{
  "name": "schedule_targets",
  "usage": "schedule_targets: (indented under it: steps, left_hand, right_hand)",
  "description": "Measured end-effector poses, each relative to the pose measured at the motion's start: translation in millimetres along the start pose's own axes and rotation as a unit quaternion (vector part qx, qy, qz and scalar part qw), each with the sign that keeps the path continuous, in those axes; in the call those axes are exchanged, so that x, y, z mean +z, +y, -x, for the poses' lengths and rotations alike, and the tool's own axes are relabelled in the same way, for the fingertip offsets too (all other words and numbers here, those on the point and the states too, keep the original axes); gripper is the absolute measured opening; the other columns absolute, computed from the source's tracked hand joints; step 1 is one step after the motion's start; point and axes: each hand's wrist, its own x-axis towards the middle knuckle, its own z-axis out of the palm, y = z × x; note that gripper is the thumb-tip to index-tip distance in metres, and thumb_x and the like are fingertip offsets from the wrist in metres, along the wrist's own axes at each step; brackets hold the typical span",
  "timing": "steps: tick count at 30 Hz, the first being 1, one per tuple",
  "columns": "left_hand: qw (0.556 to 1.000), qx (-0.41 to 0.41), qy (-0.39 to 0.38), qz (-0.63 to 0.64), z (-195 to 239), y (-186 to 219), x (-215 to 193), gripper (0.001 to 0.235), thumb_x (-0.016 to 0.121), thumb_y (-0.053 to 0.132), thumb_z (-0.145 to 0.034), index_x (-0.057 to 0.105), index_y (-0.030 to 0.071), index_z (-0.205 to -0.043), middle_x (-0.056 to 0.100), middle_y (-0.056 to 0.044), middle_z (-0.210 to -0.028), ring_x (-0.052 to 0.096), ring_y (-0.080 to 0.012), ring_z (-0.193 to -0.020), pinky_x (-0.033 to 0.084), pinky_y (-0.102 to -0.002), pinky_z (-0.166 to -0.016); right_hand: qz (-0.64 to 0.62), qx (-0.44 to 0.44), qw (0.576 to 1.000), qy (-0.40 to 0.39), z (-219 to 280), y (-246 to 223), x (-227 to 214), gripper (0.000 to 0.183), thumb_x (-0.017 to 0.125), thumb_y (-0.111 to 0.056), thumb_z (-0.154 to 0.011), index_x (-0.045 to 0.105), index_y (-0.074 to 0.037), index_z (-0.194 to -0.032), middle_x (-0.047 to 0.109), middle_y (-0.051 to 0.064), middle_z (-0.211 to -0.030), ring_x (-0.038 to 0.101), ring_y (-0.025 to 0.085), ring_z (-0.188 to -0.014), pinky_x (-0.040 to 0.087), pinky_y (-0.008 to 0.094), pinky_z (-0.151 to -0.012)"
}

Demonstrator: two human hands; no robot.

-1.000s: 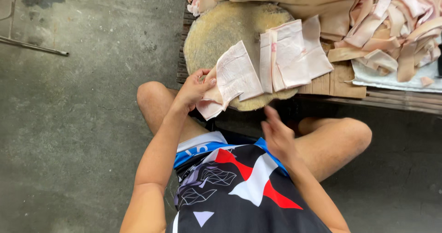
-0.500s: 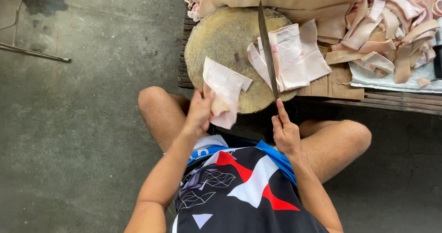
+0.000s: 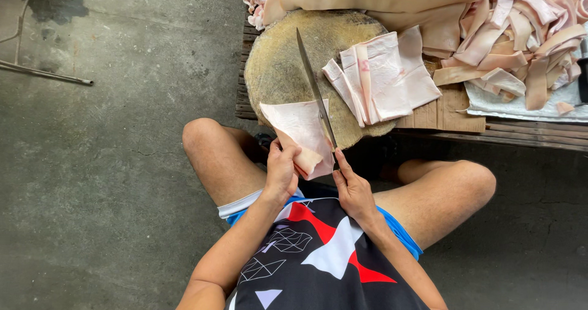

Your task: The person sits on the ground and uses a large knife to cut large sheets of pork skin into smaller strips on a round wooden cutting board. The cut pieces are placed on a nearby surface.

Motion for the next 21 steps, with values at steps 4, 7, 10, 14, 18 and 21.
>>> schedule_targets:
  steps: [4,7,10,14,18,21]
  left_hand:
    - [0.998,-0.052,-0.008,-0.023,22.2,5.7,16.2,0.05,0.054,-0.001,-0.086,0.044,0.004,-0.135,0.058,-0.013,-0.127,0.061,-0.0262,-0.114,0.054,-0.046,-0.093]
    - [0.999,-0.029,-0.026,-0.017,31.2,9.7,22.7,0.049,0.056,0.0,-0.091,0.044,0.002,-0.139,0.058,-0.015,-0.134,0.059,-0.0252,-0.123,0.05,-0.041,-0.104]
    - [0.997,-0.076,0.001,-0.022,30.8,10.0,22.6,0.049,0.054,0.002,-0.09,0.042,0.007,-0.137,0.057,-0.012,-0.131,0.058,-0.025,-0.119,0.05,-0.049,-0.096]
    - [0.999,-0.023,-0.044,0.003,25.4,3.1,16.5,0.05,0.055,-0.002,-0.091,0.043,0.002,-0.139,0.057,-0.016,-0.136,0.058,-0.0262,-0.126,0.048,-0.042,-0.108]
    - [0.999,-0.031,-0.031,-0.01,25.6,4.7,16.9,0.05,0.056,-0.001,-0.091,0.042,0.004,-0.139,0.057,-0.014,-0.135,0.058,-0.025,-0.124,0.049,-0.043,-0.106]
    - [0.998,-0.056,-0.019,-0.017,27.1,4.8,16.3,0.049,0.055,0.0,-0.09,0.043,0.006,-0.137,0.058,-0.013,-0.13,0.06,-0.0245,-0.118,0.051,-0.046,-0.098]
  right_hand:
    - [-0.006,-0.008,1.0,0.006,-2.9,-5.1,1.2,0.054,0.058,-0.017,-0.105,0.044,-0.016,-0.156,0.073,0.021,-0.112,0.074,0.032,-0.097,0.056,0.035,-0.083]
    - [-0.042,0.051,0.998,-0.007,-3.0,-13.7,-5.5,0.057,0.059,-0.012,-0.103,0.044,-0.018,-0.158,0.067,0.014,-0.082,0.063,0.022,-0.069,0.054,0.031,-0.066]
    - [-0.135,0.061,0.989,-0.01,7.9,-24.6,-19.6,0.06,0.058,-0.008,-0.103,0.04,-0.017,-0.159,0.058,0.004,-0.066,0.051,0.01,-0.055,0.049,0.026,-0.054]
    - [-0.164,-0.1,0.981,0.033,23.4,-23.8,-42.5,0.06,0.056,-0.006,-0.108,0.033,-0.017,-0.162,0.059,-0.004,-0.072,0.05,0.002,-0.06,0.048,0.021,-0.055]
    - [-0.069,-0.057,0.995,0.038,11.7,-5.0,-16.7,0.057,0.06,-0.011,-0.104,0.042,-0.018,-0.157,0.07,0.01,-0.087,0.058,0.02,-0.064,0.051,0.03,-0.06]
    - [0.032,-0.01,0.999,0.014,2.6,6.3,-3.2,0.055,0.06,-0.017,-0.104,0.045,-0.021,-0.157,0.072,0.019,-0.104,0.072,0.034,-0.088,0.057,0.038,-0.077]
